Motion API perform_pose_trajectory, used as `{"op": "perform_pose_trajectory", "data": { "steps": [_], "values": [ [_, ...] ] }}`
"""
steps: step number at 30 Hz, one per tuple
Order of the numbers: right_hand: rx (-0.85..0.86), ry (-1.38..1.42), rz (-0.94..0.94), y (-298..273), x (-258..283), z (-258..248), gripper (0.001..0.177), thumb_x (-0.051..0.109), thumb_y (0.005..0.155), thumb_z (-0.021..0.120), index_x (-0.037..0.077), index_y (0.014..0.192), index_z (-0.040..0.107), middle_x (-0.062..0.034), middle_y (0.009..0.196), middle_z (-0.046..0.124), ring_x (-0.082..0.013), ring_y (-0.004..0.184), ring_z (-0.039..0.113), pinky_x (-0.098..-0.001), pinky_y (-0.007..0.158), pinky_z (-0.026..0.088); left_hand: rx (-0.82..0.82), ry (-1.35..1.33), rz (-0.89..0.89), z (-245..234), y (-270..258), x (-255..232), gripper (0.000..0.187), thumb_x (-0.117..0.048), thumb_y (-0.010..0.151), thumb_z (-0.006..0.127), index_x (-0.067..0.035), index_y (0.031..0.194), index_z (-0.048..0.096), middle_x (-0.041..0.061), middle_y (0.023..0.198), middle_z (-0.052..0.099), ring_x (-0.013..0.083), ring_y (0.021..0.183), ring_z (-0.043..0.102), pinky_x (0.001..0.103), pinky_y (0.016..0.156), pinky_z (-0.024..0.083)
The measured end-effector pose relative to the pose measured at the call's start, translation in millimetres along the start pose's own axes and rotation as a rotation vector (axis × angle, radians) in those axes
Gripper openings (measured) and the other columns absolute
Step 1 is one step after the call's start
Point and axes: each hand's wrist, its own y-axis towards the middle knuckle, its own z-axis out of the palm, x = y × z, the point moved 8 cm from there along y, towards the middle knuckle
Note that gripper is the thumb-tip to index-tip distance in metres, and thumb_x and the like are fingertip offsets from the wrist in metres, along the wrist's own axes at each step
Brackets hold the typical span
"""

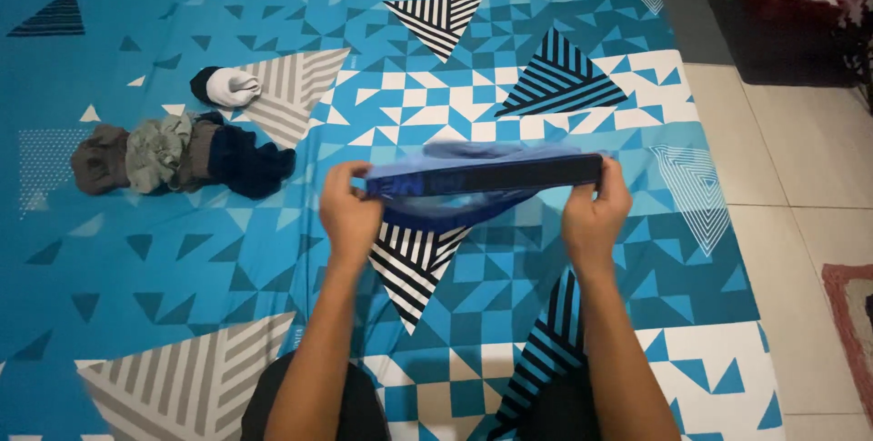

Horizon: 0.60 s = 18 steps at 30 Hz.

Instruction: The person sits on a bed and folds several pieces of clothing, including a light blue shirt, a dark blue shirt, a grey shirt, and a black t-shirt. They place the folded items into a wooden dresser drawer.

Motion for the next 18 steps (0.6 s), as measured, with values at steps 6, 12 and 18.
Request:
{"op": "perform_pose_trajectory", "data": {
  "steps": [6,12,18],
  "values": [
    [0.679,-1.121,0.096,-16,-35,48,0.059,0.037,0.076,0.082,0.015,0.128,0.064,-0.0164,0.131,0.062,-0.0396,0.123,0.053,-0.0586,0.097,0.039,0.224,-0.253,-0.232,42,-7,43,0.03,0.003,0.077,0.063,-0.005,0.105,0.069,0.012,0.091,0.074,0.0261,0.078,0.071,0.035,0.067,0.056],
    [0.743,-0.4,-0.103,-94,-52,132,0.067,0.019,0.07,0.082,0.005,0.132,0.059,-0.0172,0.122,0.068,-0.0328,0.12,0.06,-0.0554,0.109,0.034,0.386,-0.087,0.337,64,-46,-69,0.036,0.004,0.07,0.066,-0.007,0.104,0.07,0.015,0.1,0.068,0.036,0.098,0.066,0.042,0.083,0.055],
    [0.731,-0.217,0.185,-27,-2,77,0.054,-0.003,0.075,0.061,0.012,0.127,0.068,-0.0147,0.119,0.073,-0.0278,0.108,0.07,-0.0359,0.095,0.053,0.173,-0.053,0.159,-2,-3,-58,0.034,0.009,0.07,0.061,-0.007,0.098,0.074,0.011,0.101,0.068,0.0303,0.096,0.067,0.038,0.078,0.056]
  ]
}}
